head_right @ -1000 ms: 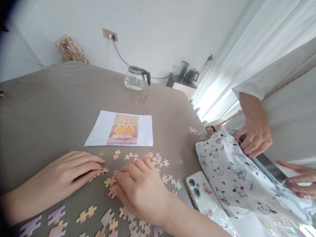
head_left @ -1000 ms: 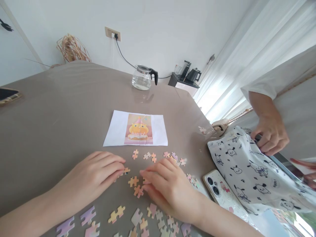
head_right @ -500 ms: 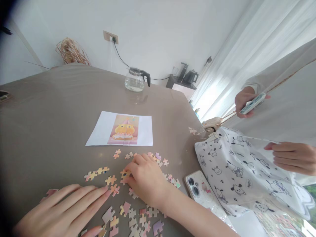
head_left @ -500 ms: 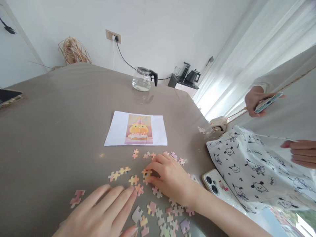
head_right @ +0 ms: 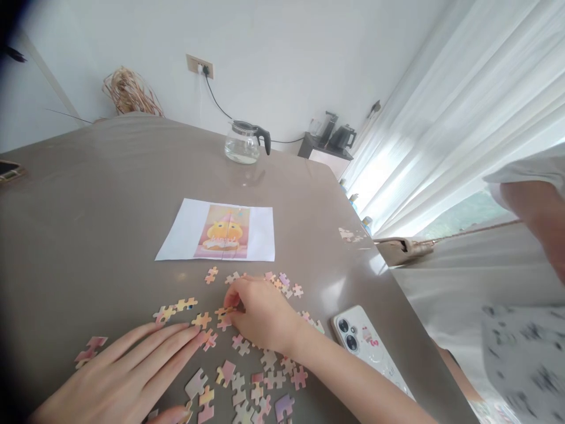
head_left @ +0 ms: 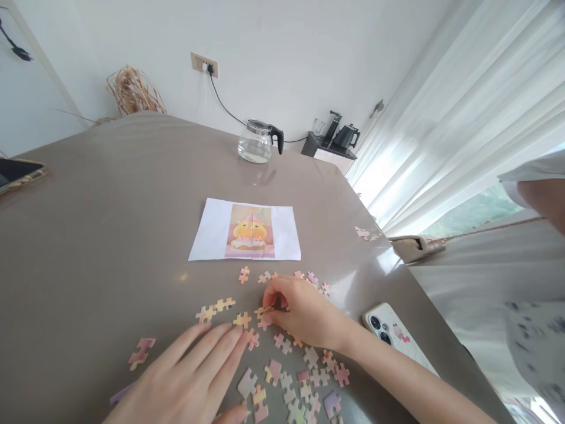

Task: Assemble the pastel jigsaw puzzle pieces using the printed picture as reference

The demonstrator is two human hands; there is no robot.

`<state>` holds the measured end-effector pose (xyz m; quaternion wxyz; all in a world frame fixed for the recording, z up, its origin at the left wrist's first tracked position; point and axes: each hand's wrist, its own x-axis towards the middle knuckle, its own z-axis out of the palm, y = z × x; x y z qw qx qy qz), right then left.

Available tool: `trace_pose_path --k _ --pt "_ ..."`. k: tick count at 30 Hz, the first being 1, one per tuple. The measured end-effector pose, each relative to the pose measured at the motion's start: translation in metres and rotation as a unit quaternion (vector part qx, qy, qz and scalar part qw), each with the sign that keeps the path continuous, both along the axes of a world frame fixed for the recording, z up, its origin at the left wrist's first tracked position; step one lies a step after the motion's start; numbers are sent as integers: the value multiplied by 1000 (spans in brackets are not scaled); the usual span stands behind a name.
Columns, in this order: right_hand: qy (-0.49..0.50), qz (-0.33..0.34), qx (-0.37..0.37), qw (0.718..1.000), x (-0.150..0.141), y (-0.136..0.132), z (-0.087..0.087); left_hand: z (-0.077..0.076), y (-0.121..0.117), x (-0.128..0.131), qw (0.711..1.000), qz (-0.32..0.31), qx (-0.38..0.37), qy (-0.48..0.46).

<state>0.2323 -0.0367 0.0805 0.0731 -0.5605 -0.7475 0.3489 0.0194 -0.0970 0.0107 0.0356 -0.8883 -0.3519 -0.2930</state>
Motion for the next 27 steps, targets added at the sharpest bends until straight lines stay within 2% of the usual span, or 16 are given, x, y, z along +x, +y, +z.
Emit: trace_pose_path --k 5,10,14,19,27 --pt "31 -29 -17 999 2 0 -4 -8 2 -3 1000 -10 4 15" --pt "62 -55 -26 996 5 0 -9 -13 3 -14 996 -19 30 76" --pt "64 -57 -31 996 5 0 -8 -11 5 -15 996 -4 30 81" --pt "63 -54 -14 996 4 0 -7 -3 10 -11 994 -26 66 83" --pt "84 -53 9 995 -5 9 -6 0 12 -10 993 -46 59 93"
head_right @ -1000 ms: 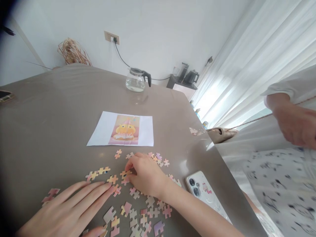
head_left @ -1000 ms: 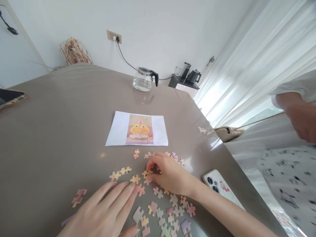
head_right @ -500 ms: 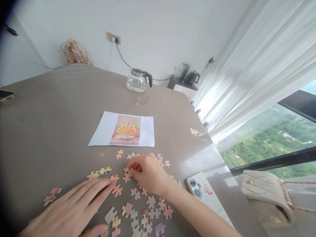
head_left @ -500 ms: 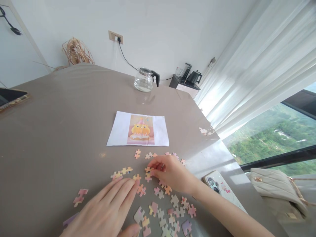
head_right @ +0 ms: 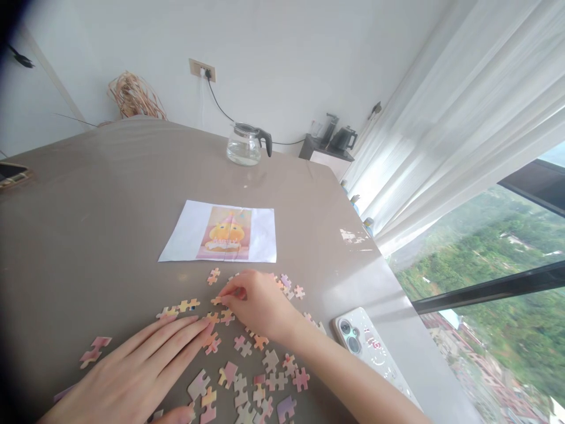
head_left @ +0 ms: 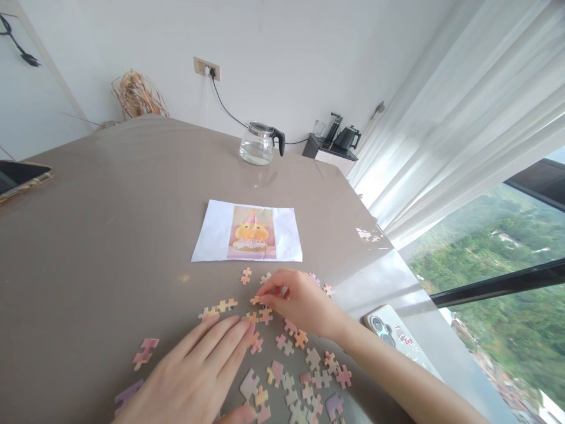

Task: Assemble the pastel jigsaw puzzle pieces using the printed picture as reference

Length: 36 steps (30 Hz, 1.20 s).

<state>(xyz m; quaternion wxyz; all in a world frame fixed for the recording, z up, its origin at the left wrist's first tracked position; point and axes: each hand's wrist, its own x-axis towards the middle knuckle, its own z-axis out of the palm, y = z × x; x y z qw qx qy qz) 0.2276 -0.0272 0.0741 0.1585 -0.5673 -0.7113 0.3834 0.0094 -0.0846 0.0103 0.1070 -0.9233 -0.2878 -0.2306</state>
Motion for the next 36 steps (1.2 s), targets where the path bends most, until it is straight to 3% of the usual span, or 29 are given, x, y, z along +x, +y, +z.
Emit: trace_pose_path --k 6,11,17,29,36 --pt "17 11 -41 999 -7 5 0 4 -2 4 1000 -6 -8 10" --pt "14 20 -32 999 -4 5 -1 9 -7 6 998 22 -53 28" --pt "-3 29 -16 999 -5 6 -2 11 -10 8 998 25 -45 37" --pt "-9 30 -8 999 -5 4 -3 -8 -3 0 999 -3 -24 31" --pt "-4 37 6 999 -4 4 -6 -11 -3 0 999 -5 -27 29"
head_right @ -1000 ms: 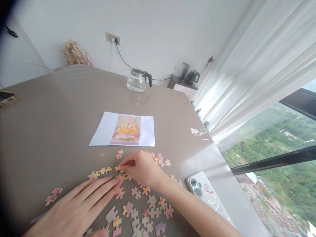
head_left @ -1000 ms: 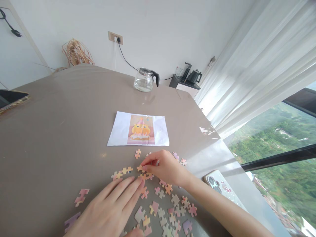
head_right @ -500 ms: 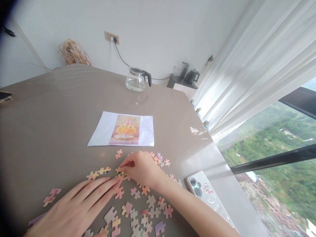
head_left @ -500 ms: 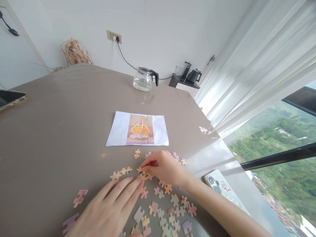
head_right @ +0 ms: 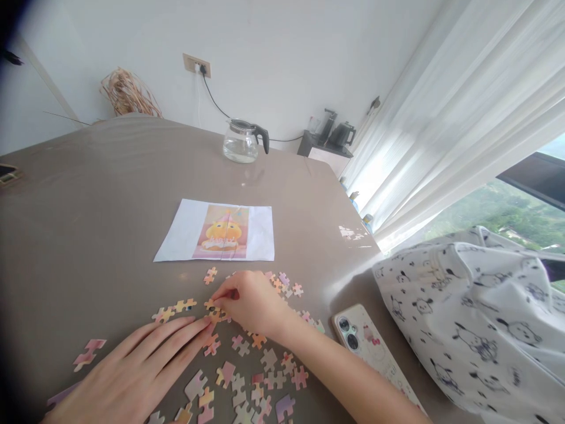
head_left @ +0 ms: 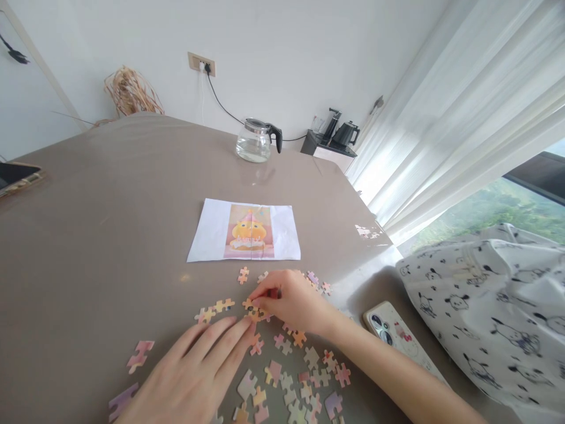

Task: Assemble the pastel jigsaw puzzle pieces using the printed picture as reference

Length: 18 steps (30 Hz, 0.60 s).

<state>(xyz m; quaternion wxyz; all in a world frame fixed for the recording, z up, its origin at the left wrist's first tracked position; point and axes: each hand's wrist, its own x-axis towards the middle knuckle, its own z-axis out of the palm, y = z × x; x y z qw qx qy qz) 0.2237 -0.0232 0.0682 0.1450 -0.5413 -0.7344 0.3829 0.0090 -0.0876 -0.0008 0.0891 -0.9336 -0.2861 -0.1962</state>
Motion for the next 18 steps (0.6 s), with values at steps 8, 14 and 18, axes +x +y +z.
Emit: trace_pose_path --k 8,14,18 --pt "26 -6 -17 999 1 2 -2 4 -1 1 1000 4 -2 3" --pt "18 16 19 1000 8 8 1 13 -6 5 999 37 -36 5" --pt "-35 103 35 993 11 16 11 17 -9 7 997 51 -47 11"
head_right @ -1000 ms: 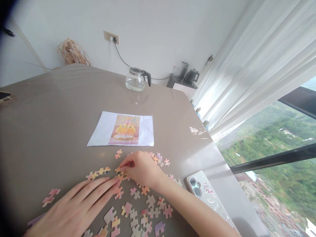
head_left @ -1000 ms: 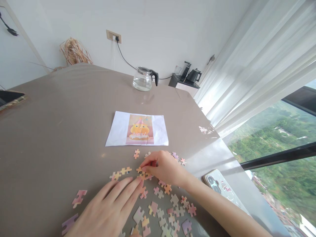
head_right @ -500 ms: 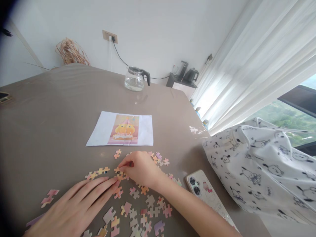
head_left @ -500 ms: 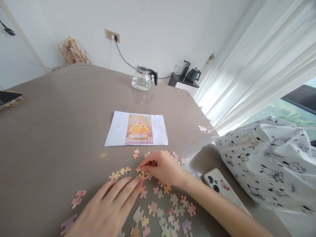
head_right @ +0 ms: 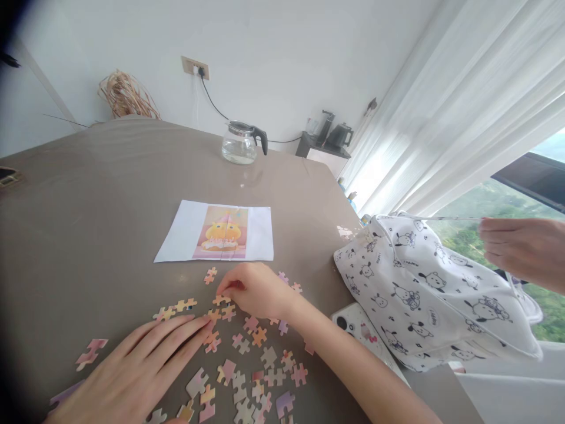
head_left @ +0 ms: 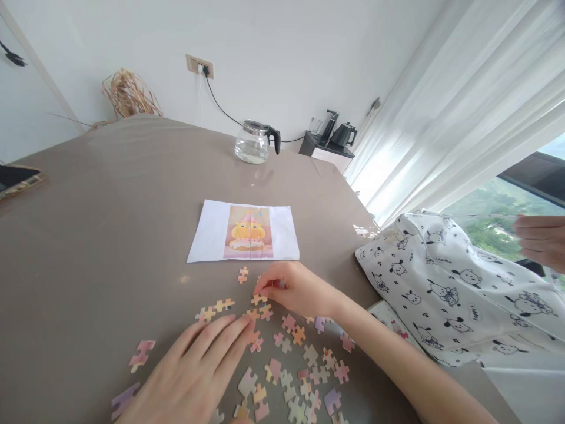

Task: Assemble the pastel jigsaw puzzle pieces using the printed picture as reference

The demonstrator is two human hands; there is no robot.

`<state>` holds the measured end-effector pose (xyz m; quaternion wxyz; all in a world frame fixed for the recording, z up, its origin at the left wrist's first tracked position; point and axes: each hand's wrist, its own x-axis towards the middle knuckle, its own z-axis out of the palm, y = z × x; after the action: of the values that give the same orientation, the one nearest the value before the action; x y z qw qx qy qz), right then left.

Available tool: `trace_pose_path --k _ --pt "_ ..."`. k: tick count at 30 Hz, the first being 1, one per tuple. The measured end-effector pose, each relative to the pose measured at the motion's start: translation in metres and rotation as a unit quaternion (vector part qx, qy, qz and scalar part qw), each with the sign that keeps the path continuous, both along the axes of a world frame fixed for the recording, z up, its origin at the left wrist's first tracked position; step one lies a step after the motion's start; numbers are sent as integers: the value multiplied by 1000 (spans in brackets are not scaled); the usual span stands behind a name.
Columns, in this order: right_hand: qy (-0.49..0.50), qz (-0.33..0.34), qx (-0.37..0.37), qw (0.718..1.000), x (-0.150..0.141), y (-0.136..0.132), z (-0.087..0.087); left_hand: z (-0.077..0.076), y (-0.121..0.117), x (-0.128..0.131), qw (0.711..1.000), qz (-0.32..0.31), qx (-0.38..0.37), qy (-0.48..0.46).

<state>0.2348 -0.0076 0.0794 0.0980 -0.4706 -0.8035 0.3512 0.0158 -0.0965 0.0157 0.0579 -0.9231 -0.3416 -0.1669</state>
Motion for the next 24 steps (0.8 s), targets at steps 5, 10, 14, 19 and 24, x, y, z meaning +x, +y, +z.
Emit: trace_pose_path --k 5,10,14,19,24 --pt "-33 89 -15 995 -6 11 12 3 1 1 1000 -3 4 0" --pt "-31 123 -26 992 -16 20 10 4 2 1 1000 -5 8 -4" --pt "-14 91 -33 995 -14 19 7 3 2 -1 1000 -1 -5 -23" --pt "13 -15 -43 999 4 6 3 -2 4 -3 997 11 -32 -70" --pt "35 -92 -49 994 15 -4 -9 3 10 -4 994 24 -29 -98"
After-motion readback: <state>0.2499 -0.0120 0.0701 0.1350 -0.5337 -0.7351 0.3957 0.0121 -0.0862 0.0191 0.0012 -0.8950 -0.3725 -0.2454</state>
